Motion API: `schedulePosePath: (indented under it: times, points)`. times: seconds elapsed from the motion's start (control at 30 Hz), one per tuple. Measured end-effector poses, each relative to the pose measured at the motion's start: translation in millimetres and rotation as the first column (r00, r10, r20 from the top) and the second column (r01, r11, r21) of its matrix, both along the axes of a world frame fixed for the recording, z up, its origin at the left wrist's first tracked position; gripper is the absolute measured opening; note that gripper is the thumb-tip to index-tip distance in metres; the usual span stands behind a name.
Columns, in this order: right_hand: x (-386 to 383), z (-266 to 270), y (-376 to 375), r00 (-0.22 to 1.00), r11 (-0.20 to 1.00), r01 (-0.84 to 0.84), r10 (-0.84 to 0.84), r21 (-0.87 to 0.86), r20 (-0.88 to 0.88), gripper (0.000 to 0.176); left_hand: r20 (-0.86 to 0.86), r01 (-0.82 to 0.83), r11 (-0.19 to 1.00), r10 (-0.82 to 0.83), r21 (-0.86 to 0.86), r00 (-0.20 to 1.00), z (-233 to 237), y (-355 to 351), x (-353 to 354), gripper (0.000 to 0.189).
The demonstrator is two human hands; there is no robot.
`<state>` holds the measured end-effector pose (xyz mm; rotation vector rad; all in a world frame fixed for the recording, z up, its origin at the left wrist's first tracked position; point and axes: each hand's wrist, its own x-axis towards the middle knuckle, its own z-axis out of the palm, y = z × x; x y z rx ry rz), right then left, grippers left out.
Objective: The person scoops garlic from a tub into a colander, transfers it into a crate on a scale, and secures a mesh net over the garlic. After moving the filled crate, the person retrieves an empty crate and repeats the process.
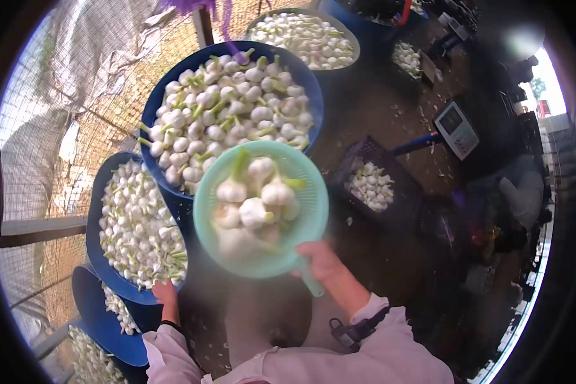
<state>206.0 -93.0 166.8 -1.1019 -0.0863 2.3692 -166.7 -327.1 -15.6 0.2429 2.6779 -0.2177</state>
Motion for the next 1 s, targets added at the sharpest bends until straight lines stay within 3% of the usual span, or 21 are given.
schedulePosePath:
  times: [0.07,0.13,0.2,0.23,0.27,0.3,0.33,0.37,0.4,0.43,0.53,0.57,0.6,0.67,0.73,0.8,0.83,0.87,0.93,1.0]
  points:
    - [101.6,-9.9,9.2,0.948,0.982,0.154,-0.177,0.106,0.264,0.039,-0.071,0.22,0.96,-0.211,0.172,0.975,11.1,27.2,15.5,0.05]
    - [172.8,13.6,33.0,0.816,0.907,0.061,-0.286,0.417,0.502,0.037,0.0,0.326,0.846,-0.359,0.422,0.933,36.2,59.7,38.7,0.044]
    - [246.2,1.1,57.6,0.605,0.868,-0.044,-0.371,0.494,0.704,0.051,0.003,0.345,0.797,-0.398,0.495,0.917,80.1,94.5,84.5,0.04]
    - [274.2,-8.7,70.8,0.618,0.871,-0.035,-0.366,0.49,0.695,0.051,0.053,0.336,0.773,-0.429,0.539,0.902,101.8,109.7,109.8,0.04]
    - [299.0,-19.9,84.1,0.33,0.775,-0.282,-0.475,0.566,0.816,0.059,0.101,0.324,0.748,-0.46,0.579,0.882,124.0,125.2,134.9,0.04]
    - [319.9,-31.8,95.0,0.024,0.668,-0.53,-0.605,0.523,0.796,0.068,0.138,0.314,0.767,-0.46,0.559,0.877,146.1,140.7,160.1,0.039]
    - [337.8,-45.1,105.1,0.038,0.672,-0.522,-0.597,0.526,0.801,0.068,0.128,0.322,0.773,-0.457,0.547,0.88,158.8,150.9,180.6,0.039]
    - [353.8,-57.8,115.4,-0.207,0.666,-0.7,-0.534,0.257,0.82,0.077,0.142,0.346,0.773,-0.484,0.531,0.863,168.7,161.5,198.2,0.039]
    - [368.2,-69.4,123.9,-0.447,0.627,-0.777,-0.487,-0.056,0.75,0.086,0.16,0.371,0.773,-0.511,0.515,0.844,178.4,172.3,215.7,0.038]
    - [386.5,-79.4,144.8,-0.54,0.484,-0.799,-0.314,-0.357,0.781,0.086,0.214,0.365,0.778,-0.527,0.512,0.823,196.9,195.4,246.0,0.038]
    - [408.0,-89.2,158.3,-0.566,0.552,-0.743,-0.218,-0.378,0.795,0.086,0.268,0.393,0.782,-0.559,0.484,0.784,218.7,218.4,272.5,0.038]
    - [414.4,-88.0,159.5,-0.577,0.627,-0.682,-0.146,-0.376,0.803,0.087,0.259,0.408,0.781,-0.566,0.474,0.782,225.5,224.0,276.9,0.038]
    - [420.8,-83.0,160.6,-0.575,0.628,-0.682,-0.145,-0.374,0.805,0.087,0.257,0.411,0.78,-0.567,0.472,0.782,231.2,228.2,278.1,0.038]
    - [429.8,-66.8,158.3,-0.534,0.755,-0.62,-0.207,-0.213,0.82,0.085,0.241,0.387,0.801,-0.53,0.457,0.813,239.0,232.5,271.0,0.038]
    - [435.7,-53.7,155.0,-0.493,0.774,-0.611,-0.211,-0.163,0.844,0.085,0.247,0.315,0.823,-0.467,0.472,0.849,239.4,231.9,253.8,0.037]
    - [446.4,-58.5,153.5,-0.238,0.648,-0.704,-0.602,0.292,0.762,0.083,0.287,0.226,0.835,-0.407,0.501,0.867,246.2,235.8,239.2,0.037]
    - [425.4,-32.3,157.9,-0.05,0.751,-0.492,-0.53,0.441,0.847,0.076,0.304,0.2,0.85,-0.38,0.488,0.873,263.4,245.7,242.2,0.038]
    - [402.4,-0.1,165.5,0.17,0.833,-0.243,-0.467,0.496,0.868,0.069,0.315,0.167,0.862,-0.346,0.479,0.884,280.8,260.1,243.8,0.038]
    - [379.6,14.5,178.6,0.518,0.924,0.003,-0.329,0.383,0.79,0.052,0.403,0.059,0.882,-0.272,0.467,0.874,290.7,269.4,223.4,0.041]
    - [335.7,37.1,193.7,0.721,0.929,0.046,-0.285,0.367,0.632,0.037,0.412,0.024,0.887,-0.238,0.461,0.88,300.3,282.3,201.3,0.042]
